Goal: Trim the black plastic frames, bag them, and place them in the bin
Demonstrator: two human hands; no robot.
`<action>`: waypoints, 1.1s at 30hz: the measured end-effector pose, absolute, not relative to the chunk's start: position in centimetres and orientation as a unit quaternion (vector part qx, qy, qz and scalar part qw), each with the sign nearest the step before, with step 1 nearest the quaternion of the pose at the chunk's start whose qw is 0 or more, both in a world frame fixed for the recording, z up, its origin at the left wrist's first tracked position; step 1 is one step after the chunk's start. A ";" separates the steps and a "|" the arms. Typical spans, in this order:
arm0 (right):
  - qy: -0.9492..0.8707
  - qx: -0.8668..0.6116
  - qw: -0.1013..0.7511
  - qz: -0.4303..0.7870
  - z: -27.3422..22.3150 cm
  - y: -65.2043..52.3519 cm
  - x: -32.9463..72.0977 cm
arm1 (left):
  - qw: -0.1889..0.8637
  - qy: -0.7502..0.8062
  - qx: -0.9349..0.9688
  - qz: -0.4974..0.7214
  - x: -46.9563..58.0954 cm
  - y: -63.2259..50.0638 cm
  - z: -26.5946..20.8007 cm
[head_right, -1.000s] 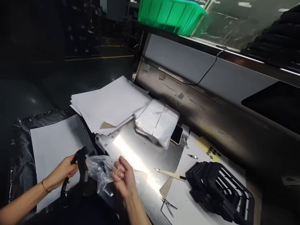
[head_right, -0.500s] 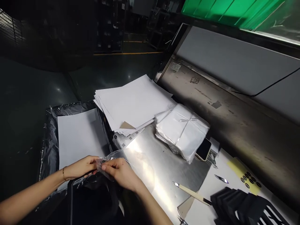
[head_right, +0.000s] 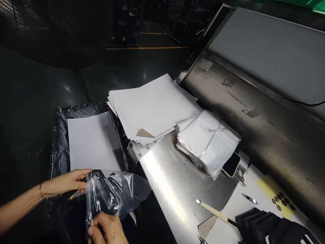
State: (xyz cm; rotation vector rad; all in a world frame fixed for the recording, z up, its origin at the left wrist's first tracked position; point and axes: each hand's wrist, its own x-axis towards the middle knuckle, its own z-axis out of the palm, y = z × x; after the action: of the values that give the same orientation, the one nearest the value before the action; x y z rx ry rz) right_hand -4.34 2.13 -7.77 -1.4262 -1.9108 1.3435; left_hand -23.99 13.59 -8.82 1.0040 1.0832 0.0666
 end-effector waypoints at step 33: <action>-0.658 -0.526 0.235 0.486 -9.5 21.2 -8.5 | 0.601 0.665 0.437 0.079 -31.0 14.4 -9.2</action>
State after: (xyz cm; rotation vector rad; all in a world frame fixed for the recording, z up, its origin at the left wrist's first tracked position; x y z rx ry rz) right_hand -8.47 21.23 -9.48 -1.4420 -1.8044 1.3323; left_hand -31.02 14.40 -9.22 1.0122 1.5408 0.1829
